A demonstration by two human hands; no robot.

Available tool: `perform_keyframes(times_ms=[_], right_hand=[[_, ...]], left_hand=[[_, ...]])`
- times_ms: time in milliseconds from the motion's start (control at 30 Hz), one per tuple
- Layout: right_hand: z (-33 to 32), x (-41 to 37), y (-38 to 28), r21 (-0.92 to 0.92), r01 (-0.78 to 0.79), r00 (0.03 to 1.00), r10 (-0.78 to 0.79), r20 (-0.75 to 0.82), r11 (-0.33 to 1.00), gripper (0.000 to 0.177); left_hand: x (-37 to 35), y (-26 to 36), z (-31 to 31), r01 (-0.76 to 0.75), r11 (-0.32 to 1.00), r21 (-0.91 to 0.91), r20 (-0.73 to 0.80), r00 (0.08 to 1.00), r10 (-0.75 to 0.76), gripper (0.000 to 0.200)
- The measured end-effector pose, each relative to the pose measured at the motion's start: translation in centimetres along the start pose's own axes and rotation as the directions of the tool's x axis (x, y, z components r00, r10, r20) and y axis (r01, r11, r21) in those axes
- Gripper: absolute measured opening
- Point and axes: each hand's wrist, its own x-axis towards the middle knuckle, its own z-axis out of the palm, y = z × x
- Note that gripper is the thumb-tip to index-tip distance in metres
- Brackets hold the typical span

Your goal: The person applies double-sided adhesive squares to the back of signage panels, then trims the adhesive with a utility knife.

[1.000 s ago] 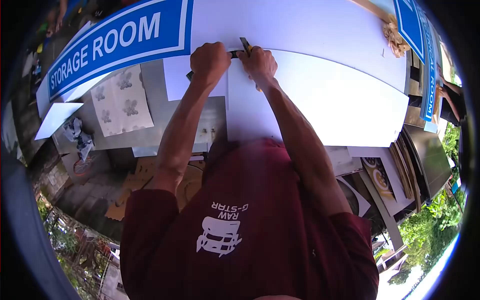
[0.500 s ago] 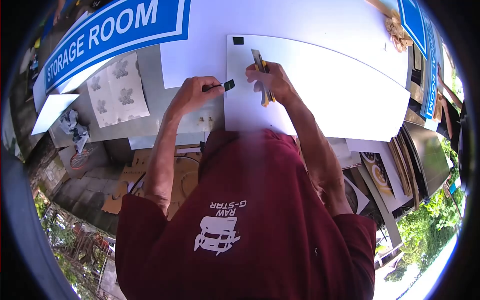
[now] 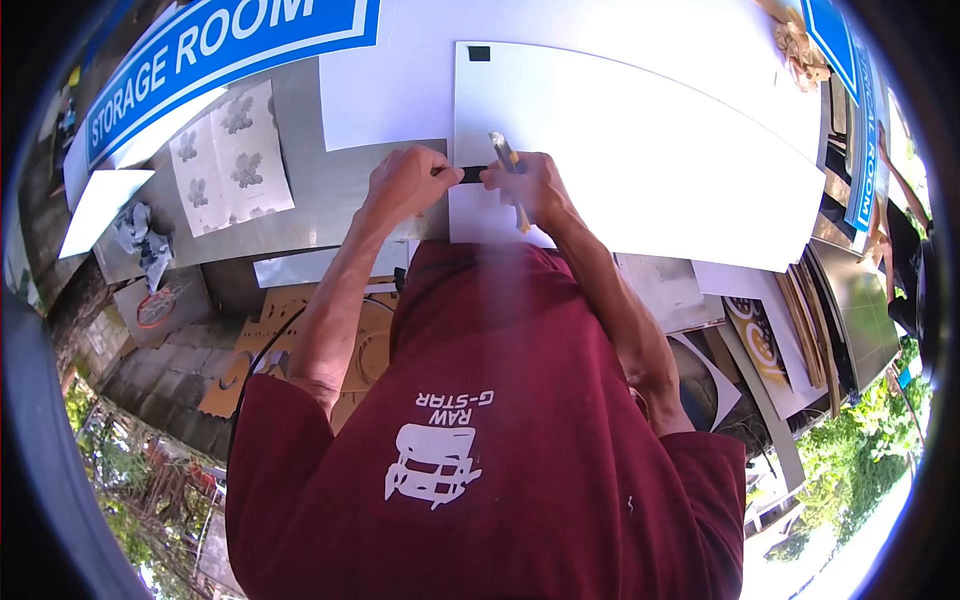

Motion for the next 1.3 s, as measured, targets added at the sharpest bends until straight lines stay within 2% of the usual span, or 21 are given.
perform_keyframes(times_ms=[133,200,267,367,467,567,700,767,867,967,1000,1100,1300], right_hand=[[0.5,1.3,-1.5,-0.277,-0.070,0.982,0.018,-0.186,0.958,0.025],[0.3,2.4,-1.2,-0.291,-0.079,0.981,0.023,-0.190,0.953,0.027],[-0.2,3.2,-0.6,-0.288,-0.062,0.983,0.008,-0.186,0.955,0.026],[0.0,2.4,-1.3,-0.168,-0.062,0.986,0.034,-0.162,0.984,0.023],[-0.6,2.1,-1.0,0.169,-0.047,0.998,0.041,0.039,0.984,0.027],[-0.9,2.3,-1.0,0.320,-0.123,0.987,0.083,0.136,0.939,0.032],[-1.2,2.3,-0.8,0.354,-0.134,0.987,0.095,0.127,0.926,0.032],[-1.3,2.1,-1.1,0.344,-0.122,0.989,0.087,0.115,0.931,0.028],[-0.9,1.7,-1.2,0.233,-0.074,0.996,0.062,0.061,0.970,0.023],[-0.1,2.4,-1.0,-0.135,-0.100,0.991,0.087,-0.101,0.986,0.021],[0.3,2.2,-1.6,-0.184,-0.119,0.983,0.091,-0.157,0.976,0.019],[0.6,2.7,-1.4,-0.374,-0.135,0.980,0.068,-0.187,0.918,0.021],[1.5,3.4,-0.5,-0.567,-0.116,0.971,-0.027,-0.237,0.816,0.028]], left_hand=[[1.2,2.1,-0.7,-0.010,0.970,0.244,-0.099,0.994,0.035,0.030],[2.4,2.3,-1.1,-0.016,0.947,0.322,-0.092,0.995,0.048,0.031],[3.0,2.0,-1.3,-0.064,0.947,0.315,-0.044,0.996,0.082,0.031],[2.7,2.1,-1.8,-0.093,0.975,0.200,-0.011,0.995,0.097,0.031],[1.5,2.8,-2.7,-0.102,0.989,0.104,0.010,0.995,0.101,0.033],[1.7,2.1,-2.7,-0.125,0.991,0.047,0.026,0.992,0.124,0.037],[2.3,1.2,-2.7,-0.109,0.994,0.021,0.055,0.993,0.108,0.041],[2.4,1.4,-2.7,-0.071,0.995,0.064,0.056,0.996,0.068,0.038],[2.3,1.9,-2.3,-0.060,0.981,0.187,0.020,0.998,0.057,0.034],[2.8,2.4,-1.2,-0.105,0.932,0.346,-0.035,0.992,0.124,0.032],[3.0,2.6,-1.0,-0.123,0.908,0.400,-0.051,0.986,0.156,0.032],[3.9,3.3,-0.6,-0.046,0.879,0.474,-0.010,0.998,0.058,0.029],[3.6,3.4,-0.1,0.005,0.875,0.485,-0.052,0.998,0.023,0.028]])
